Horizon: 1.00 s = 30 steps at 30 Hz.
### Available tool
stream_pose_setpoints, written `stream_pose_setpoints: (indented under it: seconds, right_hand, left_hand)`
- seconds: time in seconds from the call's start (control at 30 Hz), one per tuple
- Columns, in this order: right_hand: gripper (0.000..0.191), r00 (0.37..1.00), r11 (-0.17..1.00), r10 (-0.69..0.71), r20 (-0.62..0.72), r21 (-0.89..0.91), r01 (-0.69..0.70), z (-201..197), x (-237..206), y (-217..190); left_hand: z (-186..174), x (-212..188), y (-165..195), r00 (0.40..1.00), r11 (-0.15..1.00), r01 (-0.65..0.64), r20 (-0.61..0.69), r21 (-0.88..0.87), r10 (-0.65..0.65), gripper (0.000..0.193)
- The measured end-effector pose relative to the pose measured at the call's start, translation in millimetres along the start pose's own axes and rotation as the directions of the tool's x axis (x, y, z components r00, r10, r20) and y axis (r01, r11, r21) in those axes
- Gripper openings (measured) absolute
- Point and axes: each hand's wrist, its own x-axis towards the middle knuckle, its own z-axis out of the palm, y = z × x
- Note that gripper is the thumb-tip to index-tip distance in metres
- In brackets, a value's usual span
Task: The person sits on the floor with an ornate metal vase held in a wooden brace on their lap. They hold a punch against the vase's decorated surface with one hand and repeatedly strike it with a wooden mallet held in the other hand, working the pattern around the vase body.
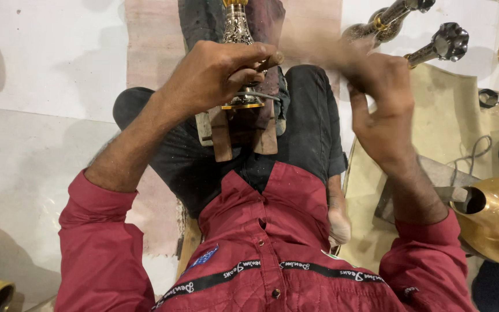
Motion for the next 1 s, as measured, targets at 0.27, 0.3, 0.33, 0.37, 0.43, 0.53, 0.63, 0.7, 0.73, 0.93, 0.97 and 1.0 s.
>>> stream_pose_setpoints:
  seconds: [0.27,0.3,0.33,0.37,0.43,0.53,0.63,0.7,0.73,0.93,0.97,1.0]
  right_hand:
    - [0.068,0.968,0.794,-0.237,0.080,-0.559,0.240,0,4,2]
    - [0.067,0.977,0.911,-0.209,0.031,-0.356,0.206,0,5,0]
    - [0.067,0.985,0.976,-0.174,-0.010,-0.131,0.171,0,4,-2]
    - [0.067,0.991,0.986,-0.128,-0.034,0.106,0.131,1,3,-4]
    - [0.064,0.970,0.914,-0.241,0.046,-0.324,0.242,0,5,-5]
    - [0.064,0.990,0.990,-0.140,0.003,-0.030,0.140,1,5,-5]
    - [0.064,0.988,0.989,-0.149,0.033,-0.014,0.150,1,6,0]
    - [0.064,0.981,0.963,-0.185,0.052,-0.187,0.192,1,7,1]
    - [0.064,0.981,0.951,-0.192,0.027,-0.243,0.193,1,7,1]
    - [0.071,0.986,0.934,-0.164,0.042,-0.313,0.169,-4,10,-10]
    - [0.076,0.962,0.802,-0.260,0.080,-0.537,0.261,-5,11,-11]
    - [0.074,0.977,0.912,-0.213,0.028,-0.353,0.209,-3,12,-12]
  left_hand:
    - [4,-5,-2,0.998,0.998,0.064,0.018,-0.012,-0.063,0.033]
    - [5,-4,-4,0.995,0.995,0.087,0.050,0.048,-0.090,0.031]
    - [6,-5,-5,0.999,0.999,0.043,0.009,0.007,-0.044,0.031]
    - [7,-6,-5,0.999,0.999,0.004,-0.031,-0.036,-0.005,0.031]
    - [8,-8,-6,0.999,0.999,-0.010,-0.053,-0.039,0.008,0.032]
    - [6,-7,-9,1.000,1.000,-0.009,-0.028,0.003,0.009,0.034]
    - [3,-6,-10,0.999,0.999,-0.029,-0.033,-0.039,0.028,0.030]
    - [2,-4,-9,0.996,0.997,0.074,0.058,0.008,-0.074,0.029]
    - [1,-5,-7,0.999,0.998,0.037,0.013,-0.040,-0.037,0.030]
    - [-2,-6,-2,0.994,0.993,0.111,0.024,-0.049,-0.110,0.027]
    - [-1,-6,-2,0.998,0.996,0.047,-0.027,-0.081,-0.049,0.029]
    - [-1,-6,-2,0.997,0.994,-0.020,-0.081,-0.109,0.011,0.031]
